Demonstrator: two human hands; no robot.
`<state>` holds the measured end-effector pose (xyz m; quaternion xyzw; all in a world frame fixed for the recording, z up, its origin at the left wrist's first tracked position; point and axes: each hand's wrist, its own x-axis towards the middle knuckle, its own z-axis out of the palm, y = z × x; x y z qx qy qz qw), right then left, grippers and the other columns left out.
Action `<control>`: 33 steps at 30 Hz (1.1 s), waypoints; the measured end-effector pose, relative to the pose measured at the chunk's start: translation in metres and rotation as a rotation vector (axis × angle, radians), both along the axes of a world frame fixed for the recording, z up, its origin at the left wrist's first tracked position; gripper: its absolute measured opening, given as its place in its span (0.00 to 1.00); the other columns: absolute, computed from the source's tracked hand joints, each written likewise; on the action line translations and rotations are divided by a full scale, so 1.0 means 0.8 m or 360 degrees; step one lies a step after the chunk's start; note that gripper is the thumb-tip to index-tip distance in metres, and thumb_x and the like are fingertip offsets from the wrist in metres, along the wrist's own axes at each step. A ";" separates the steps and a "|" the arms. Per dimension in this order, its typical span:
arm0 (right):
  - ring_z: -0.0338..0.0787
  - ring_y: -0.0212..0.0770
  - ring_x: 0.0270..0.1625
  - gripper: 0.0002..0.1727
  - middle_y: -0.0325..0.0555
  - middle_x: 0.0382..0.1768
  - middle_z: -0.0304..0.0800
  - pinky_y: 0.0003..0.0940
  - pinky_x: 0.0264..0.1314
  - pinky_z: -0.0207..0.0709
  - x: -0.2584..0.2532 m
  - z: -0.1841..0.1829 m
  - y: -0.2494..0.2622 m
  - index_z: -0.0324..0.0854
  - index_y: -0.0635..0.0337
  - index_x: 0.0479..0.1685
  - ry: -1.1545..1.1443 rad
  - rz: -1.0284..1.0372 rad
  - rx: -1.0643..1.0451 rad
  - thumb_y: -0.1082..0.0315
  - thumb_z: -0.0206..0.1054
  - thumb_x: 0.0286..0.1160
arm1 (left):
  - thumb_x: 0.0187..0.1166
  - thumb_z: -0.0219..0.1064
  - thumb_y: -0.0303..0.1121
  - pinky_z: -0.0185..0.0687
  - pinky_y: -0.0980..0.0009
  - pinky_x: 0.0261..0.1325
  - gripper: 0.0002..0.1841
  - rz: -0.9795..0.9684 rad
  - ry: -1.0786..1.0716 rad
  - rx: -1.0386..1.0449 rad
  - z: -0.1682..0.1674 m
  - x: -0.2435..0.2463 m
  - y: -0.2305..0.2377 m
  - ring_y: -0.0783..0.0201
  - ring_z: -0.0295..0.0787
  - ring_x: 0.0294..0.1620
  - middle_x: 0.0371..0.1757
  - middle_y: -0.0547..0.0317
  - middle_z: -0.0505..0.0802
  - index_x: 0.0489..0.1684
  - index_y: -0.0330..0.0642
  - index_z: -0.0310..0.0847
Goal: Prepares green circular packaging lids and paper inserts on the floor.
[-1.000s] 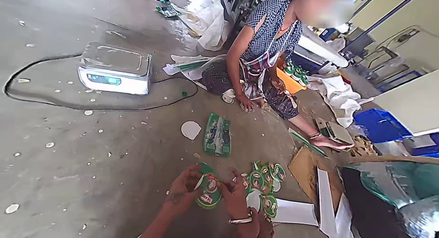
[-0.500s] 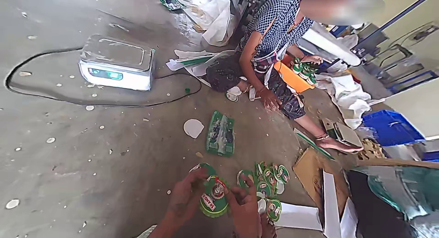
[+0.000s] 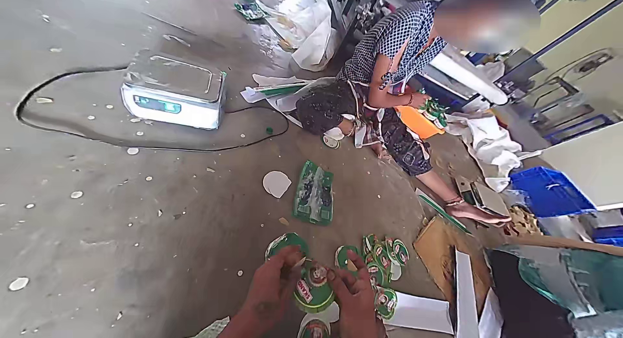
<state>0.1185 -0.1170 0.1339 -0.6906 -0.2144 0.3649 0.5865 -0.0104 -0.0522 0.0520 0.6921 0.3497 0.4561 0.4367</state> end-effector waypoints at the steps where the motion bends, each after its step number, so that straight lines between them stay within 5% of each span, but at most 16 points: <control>1: 0.95 0.26 0.32 0.34 0.34 0.30 0.96 0.23 0.39 0.89 -0.001 0.000 -0.001 0.61 0.63 0.75 -0.0018 0.0002 0.0002 0.87 0.65 0.67 | 0.76 0.66 0.29 0.87 0.75 0.40 0.15 0.0071 -0.0005 0.0052 0.000 0.000 0.001 0.68 0.90 0.33 0.37 0.52 0.94 0.58 0.31 0.84; 3: 0.94 0.26 0.32 0.33 0.34 0.30 0.95 0.22 0.39 0.88 -0.003 0.002 -0.002 0.60 0.63 0.75 -0.0042 0.0009 -0.0013 0.87 0.65 0.67 | 0.73 0.67 0.30 0.86 0.79 0.44 0.12 0.0178 0.0021 0.0225 -0.003 0.002 0.002 0.68 0.91 0.37 0.39 0.51 0.94 0.48 0.37 0.93; 7: 0.94 0.27 0.31 0.34 0.35 0.30 0.95 0.23 0.38 0.88 -0.006 0.007 -0.002 0.60 0.64 0.75 -0.0071 -0.0001 -0.0033 0.87 0.64 0.67 | 0.73 0.67 0.29 0.88 0.74 0.53 0.12 0.0209 0.0080 0.0424 -0.007 0.005 0.000 0.61 0.95 0.44 0.41 0.50 0.96 0.45 0.37 0.95; 16: 0.94 0.24 0.32 0.35 0.32 0.30 0.94 0.21 0.41 0.88 -0.017 0.009 -0.005 0.58 0.67 0.75 -0.0227 0.0071 -0.0022 0.88 0.65 0.65 | 0.65 0.69 0.24 0.91 0.63 0.42 0.09 0.0064 0.0129 0.0205 0.005 -0.003 -0.003 0.55 0.95 0.34 0.36 0.47 0.95 0.38 0.33 0.93; 19: 0.94 0.25 0.32 0.34 0.33 0.30 0.95 0.22 0.40 0.88 -0.014 0.007 -0.006 0.59 0.67 0.75 -0.0256 0.0089 -0.0033 0.88 0.65 0.65 | 0.71 0.65 0.22 0.89 0.63 0.44 0.10 -0.0083 0.0126 -0.0241 0.021 -0.013 0.000 0.57 0.93 0.36 0.38 0.46 0.94 0.42 0.29 0.91; 22: 0.94 0.26 0.31 0.36 0.37 0.31 0.95 0.23 0.38 0.88 -0.003 -0.006 -0.005 0.57 0.68 0.78 -0.0277 0.0155 -0.0124 0.86 0.66 0.67 | 0.85 0.50 0.27 0.81 0.71 0.47 0.15 -0.0380 -0.0040 -0.0972 0.029 -0.023 0.012 0.71 0.85 0.39 0.38 0.56 0.89 0.51 0.31 0.84; 24: 0.94 0.28 0.31 0.35 0.41 0.33 0.96 0.24 0.37 0.87 0.005 -0.022 -0.002 0.57 0.69 0.79 -0.0253 0.0159 -0.0196 0.84 0.67 0.70 | 0.89 0.49 0.28 0.82 0.69 0.52 0.15 -0.0444 -0.0119 -0.1109 0.021 -0.022 0.016 0.70 0.86 0.43 0.43 0.54 0.89 0.56 0.30 0.81; 26: 0.94 0.27 0.31 0.36 0.42 0.33 0.96 0.23 0.38 0.88 0.011 -0.036 0.007 0.58 0.71 0.79 -0.0274 0.0149 -0.0182 0.84 0.68 0.69 | 0.86 0.54 0.24 0.84 0.69 0.57 0.14 -0.0330 -0.0131 -0.0984 0.011 -0.018 0.018 0.67 0.89 0.48 0.50 0.49 0.92 0.61 0.29 0.82; 31: 0.91 0.28 0.28 0.42 0.48 0.33 0.95 0.24 0.35 0.85 0.023 -0.075 0.048 0.61 0.75 0.80 -0.0437 0.0100 -0.0163 0.83 0.77 0.61 | 0.81 0.61 0.23 0.85 0.59 0.43 0.16 0.0025 0.0221 -0.0562 -0.004 -0.009 0.034 0.55 0.88 0.33 0.35 0.45 0.92 0.64 0.29 0.83; 33: 0.91 0.30 0.30 0.43 0.51 0.35 0.95 0.26 0.36 0.85 0.026 -0.090 0.064 0.61 0.74 0.80 -0.0440 0.0097 -0.0212 0.83 0.78 0.60 | 0.82 0.59 0.22 0.86 0.50 0.48 0.15 0.0018 0.0389 -0.0420 -0.009 -0.006 0.042 0.45 0.91 0.39 0.41 0.39 0.93 0.60 0.31 0.86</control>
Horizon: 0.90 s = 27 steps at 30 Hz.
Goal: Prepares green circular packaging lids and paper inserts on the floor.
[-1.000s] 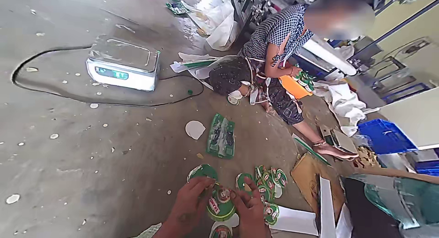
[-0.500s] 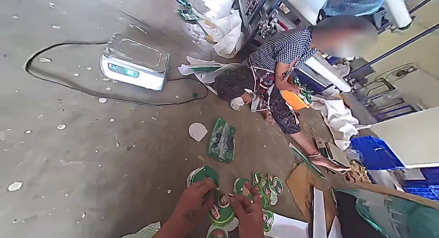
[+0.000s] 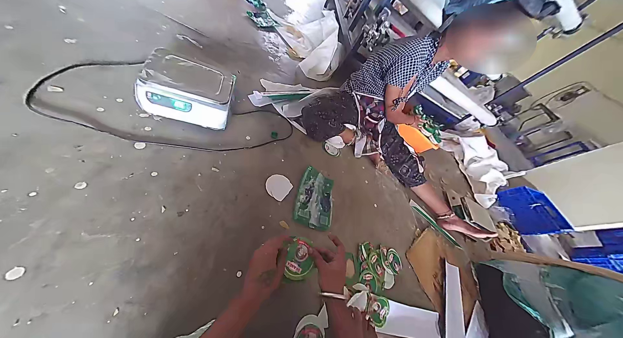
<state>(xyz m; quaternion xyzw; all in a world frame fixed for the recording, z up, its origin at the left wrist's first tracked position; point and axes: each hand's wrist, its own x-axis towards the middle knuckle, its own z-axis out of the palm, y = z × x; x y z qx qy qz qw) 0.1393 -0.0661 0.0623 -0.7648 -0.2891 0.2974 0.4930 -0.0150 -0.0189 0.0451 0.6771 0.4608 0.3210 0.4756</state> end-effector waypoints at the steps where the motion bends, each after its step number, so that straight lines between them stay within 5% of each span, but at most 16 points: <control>1: 0.92 0.31 0.31 0.44 0.52 0.36 0.95 0.27 0.38 0.85 0.001 -0.005 0.004 0.61 0.74 0.81 -0.0011 0.0009 -0.0035 0.82 0.79 0.59 | 0.81 0.57 0.20 0.86 0.45 0.54 0.15 -0.0023 0.0064 0.0059 -0.001 0.001 0.002 0.39 0.93 0.47 0.47 0.35 0.93 0.59 0.32 0.88; 8: 0.91 0.34 0.31 0.48 0.51 0.34 0.94 0.31 0.40 0.86 0.002 -0.008 0.010 0.58 0.73 0.84 -0.0073 0.0111 -0.0182 0.80 0.81 0.59 | 0.66 0.69 0.15 0.86 0.40 0.46 0.16 0.0149 0.0396 0.0674 -0.024 0.009 -0.003 0.32 0.90 0.46 0.41 0.35 0.91 0.46 0.42 0.96; 12: 0.91 0.33 0.30 0.47 0.50 0.35 0.94 0.30 0.38 0.85 0.003 -0.006 0.009 0.59 0.74 0.83 -0.0097 0.0138 -0.0165 0.80 0.80 0.57 | 0.60 0.69 0.12 0.81 0.41 0.71 0.22 -0.0035 0.0465 0.1051 -0.021 0.033 -0.022 0.34 0.86 0.71 0.66 0.34 0.90 0.56 0.30 0.90; 18: 0.90 0.35 0.30 0.43 0.51 0.36 0.94 0.31 0.38 0.84 0.009 -0.007 0.010 0.64 0.71 0.82 -0.0068 0.0237 -0.0252 0.80 0.78 0.61 | 0.76 0.68 0.41 0.48 0.42 0.90 0.40 -0.0538 0.0863 0.0580 -0.014 0.045 -0.043 0.35 0.60 0.90 0.87 0.27 0.68 0.84 0.19 0.62; 22: 0.87 0.34 0.32 0.41 0.55 0.41 0.92 0.29 0.36 0.81 0.025 -0.013 0.014 0.57 0.71 0.85 0.0269 0.0114 -0.0285 0.80 0.73 0.70 | 0.53 0.84 0.49 0.59 0.34 0.83 0.51 -0.0335 0.0907 0.0819 -0.037 0.046 -0.051 0.30 0.68 0.85 0.82 0.25 0.74 0.78 0.23 0.72; 25: 0.85 0.35 0.35 0.30 0.57 0.44 0.87 0.31 0.37 0.79 0.039 -0.022 0.008 0.55 0.72 0.85 0.0269 -0.0266 -0.0088 0.73 0.59 0.87 | 0.32 0.93 0.48 0.60 0.30 0.81 0.56 -0.0320 0.0912 0.0853 -0.042 0.048 -0.052 0.26 0.69 0.83 0.81 0.24 0.75 0.77 0.39 0.79; 27: 0.87 0.33 0.37 0.29 0.55 0.43 0.86 0.28 0.40 0.80 0.038 -0.022 0.003 0.54 0.77 0.83 0.0105 -0.0177 0.0125 0.70 0.52 0.89 | 0.29 0.95 0.48 0.58 0.28 0.81 0.56 -0.0379 0.0885 0.0804 -0.039 0.047 -0.051 0.25 0.67 0.84 0.81 0.22 0.73 0.77 0.51 0.81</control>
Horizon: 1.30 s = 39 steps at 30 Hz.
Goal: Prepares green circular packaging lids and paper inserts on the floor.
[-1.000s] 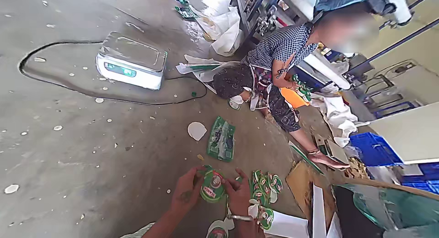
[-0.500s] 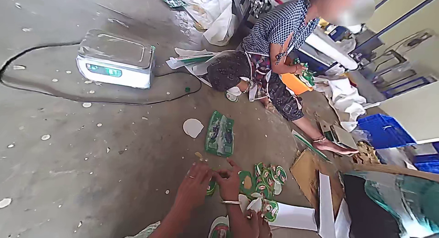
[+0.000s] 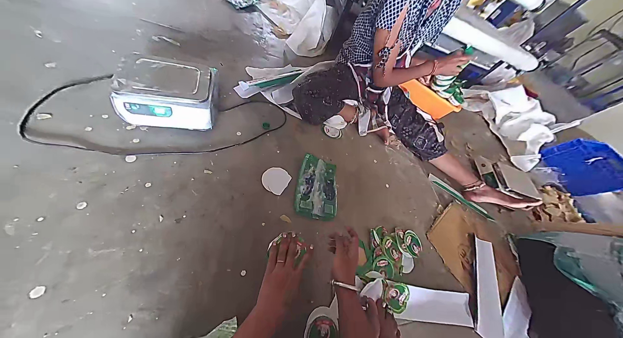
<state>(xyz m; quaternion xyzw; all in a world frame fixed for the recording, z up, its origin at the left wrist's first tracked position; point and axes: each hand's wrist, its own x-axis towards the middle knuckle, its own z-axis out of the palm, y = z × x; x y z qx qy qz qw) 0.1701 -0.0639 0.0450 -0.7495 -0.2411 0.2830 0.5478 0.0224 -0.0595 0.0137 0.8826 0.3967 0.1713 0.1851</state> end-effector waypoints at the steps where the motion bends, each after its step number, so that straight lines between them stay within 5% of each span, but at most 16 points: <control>1: 0.89 0.34 0.44 0.30 0.57 0.46 0.87 0.29 0.47 0.82 -0.003 0.001 -0.001 0.53 0.80 0.82 -0.0141 0.0183 0.0108 0.68 0.51 0.87 | 0.32 0.94 0.49 0.56 0.26 0.81 0.56 -0.0055 -0.0051 -0.0058 0.004 -0.006 0.003 0.24 0.65 0.85 0.82 0.21 0.71 0.78 0.52 0.80; 3: 0.89 0.45 0.64 0.37 0.62 0.61 0.89 0.41 0.68 0.80 -0.009 0.002 0.007 0.56 0.85 0.81 -0.0598 0.0683 0.0250 0.56 0.52 0.87 | 0.41 0.90 0.54 0.43 0.21 0.84 0.59 -0.0169 -0.0398 -0.0278 0.010 -0.028 0.014 0.23 0.56 0.88 0.86 0.19 0.65 0.84 0.38 0.72; 6: 0.68 0.66 0.87 0.41 0.62 0.81 0.75 0.74 0.85 0.54 -0.042 0.006 0.033 0.67 0.71 0.84 -0.1228 0.1129 0.0083 0.43 0.47 0.87 | 0.32 0.91 0.52 0.35 0.22 0.86 0.73 -0.0021 -0.0723 -0.0461 0.004 -0.066 0.031 0.24 0.52 0.90 0.87 0.19 0.62 0.86 0.17 0.53; 7: 0.63 0.67 0.89 0.40 0.60 0.84 0.72 0.78 0.85 0.47 -0.056 0.000 0.039 0.67 0.66 0.85 -0.1371 0.1197 -0.0018 0.42 0.47 0.86 | 0.34 0.91 0.49 0.30 0.25 0.88 0.74 0.0029 -0.0674 -0.0600 -0.002 -0.074 0.035 0.27 0.50 0.92 0.89 0.22 0.59 0.87 0.17 0.48; 9: 0.58 0.66 0.92 0.38 0.57 0.86 0.69 0.79 0.87 0.37 -0.079 -0.015 0.051 0.66 0.59 0.88 -0.1517 0.1252 -0.0220 0.44 0.50 0.85 | 0.47 0.89 0.45 0.22 0.30 0.91 0.64 0.0085 -0.0578 -0.0870 -0.015 -0.079 0.046 0.36 0.53 0.93 0.90 0.31 0.64 0.88 0.22 0.53; 13: 0.54 0.63 0.94 0.37 0.56 0.88 0.66 0.75 0.90 0.34 -0.102 -0.025 0.057 0.65 0.49 0.90 -0.1593 0.1229 -0.0528 0.47 0.56 0.80 | 0.64 0.78 0.45 0.30 0.28 0.89 0.40 0.0127 -0.0471 -0.0869 -0.042 -0.066 0.054 0.44 0.74 0.83 0.75 0.39 0.85 0.76 0.29 0.76; 20: 0.55 0.65 0.93 0.39 0.53 0.87 0.68 0.80 0.87 0.33 -0.106 -0.022 0.064 0.67 0.43 0.89 -0.1552 0.1169 -0.0691 0.42 0.59 0.76 | 0.75 0.68 0.45 0.32 0.26 0.88 0.35 0.0160 -0.0443 -0.0962 -0.035 -0.056 0.052 0.36 0.65 0.88 0.80 0.34 0.79 0.77 0.26 0.73; 22: 0.48 0.62 0.95 0.43 0.51 0.91 0.61 0.79 0.88 0.27 -0.105 -0.009 0.067 0.60 0.42 0.93 -0.1436 0.1238 -0.0803 0.37 0.58 0.77 | 0.68 0.75 0.41 0.40 0.38 0.92 0.38 0.0238 -0.0592 -0.1014 -0.042 -0.053 0.045 0.41 0.67 0.87 0.79 0.35 0.80 0.77 0.26 0.72; 24: 0.42 0.59 0.97 0.46 0.52 0.93 0.54 0.77 0.89 0.23 -0.093 0.009 0.065 0.54 0.50 0.95 -0.1150 0.1292 -0.0743 0.38 0.58 0.79 | 0.51 0.85 0.43 0.64 0.50 0.87 0.53 0.0263 -0.0829 -0.0993 -0.040 -0.051 0.040 0.47 0.74 0.82 0.77 0.35 0.80 0.80 0.24 0.64; 26: 0.51 0.64 0.94 0.42 0.68 0.89 0.57 0.70 0.92 0.34 -0.070 0.011 0.047 0.58 0.73 0.89 -0.0736 0.1024 -0.0187 0.49 0.55 0.84 | 0.37 0.91 0.52 0.62 0.44 0.87 0.70 0.0163 -0.1051 -0.0762 -0.046 -0.054 0.039 0.38 0.71 0.82 0.79 0.27 0.77 0.84 0.18 0.53; 28: 0.50 0.55 0.95 0.45 0.72 0.92 0.46 0.51 0.95 0.45 -0.042 0.011 0.022 0.44 0.82 0.89 -0.0086 0.0643 0.0241 0.46 0.41 0.90 | 0.38 0.88 0.60 0.60 0.39 0.86 0.73 0.0118 -0.1109 -0.0483 -0.056 -0.049 0.039 0.37 0.75 0.79 0.75 0.27 0.80 0.83 0.16 0.50; 30: 0.62 0.48 0.91 0.41 0.63 0.91 0.53 0.46 0.88 0.60 -0.021 0.009 -0.006 0.36 0.70 0.93 0.0473 0.0200 0.0270 0.46 0.30 0.92 | 0.39 0.90 0.53 0.57 0.35 0.86 0.69 0.0098 -0.1102 -0.0400 -0.059 -0.048 0.029 0.34 0.77 0.77 0.73 0.25 0.81 0.82 0.16 0.54; 33: 0.87 0.45 0.67 0.36 0.58 0.70 0.83 0.39 0.64 0.80 -0.015 -0.004 -0.025 0.49 0.66 0.86 0.0881 -0.0079 0.0181 0.47 0.23 0.95 | 0.38 0.90 0.52 0.59 0.31 0.82 0.63 0.0065 -0.1101 -0.0174 -0.058 -0.042 0.038 0.31 0.80 0.73 0.70 0.24 0.83 0.78 0.18 0.62; 37: 0.96 0.40 0.51 0.29 0.47 0.51 0.95 0.34 0.54 0.87 -0.020 -0.004 -0.044 0.58 0.61 0.78 0.1090 0.0013 0.0271 0.51 0.25 0.96 | 0.38 0.88 0.58 0.59 0.32 0.83 0.64 -0.0015 -0.1201 -0.0109 -0.037 -0.037 0.039 0.36 0.82 0.72 0.68 0.28 0.85 0.78 0.22 0.63; 39: 0.96 0.39 0.53 0.29 0.42 0.50 0.97 0.36 0.56 0.89 -0.024 -0.003 -0.051 0.66 0.55 0.70 0.1233 0.0116 0.0456 0.48 0.26 0.94 | 0.40 0.86 0.59 0.53 0.36 0.86 0.66 -0.0098 -0.1321 -0.0276 -0.019 -0.033 0.029 0.41 0.78 0.76 0.70 0.27 0.82 0.80 0.21 0.58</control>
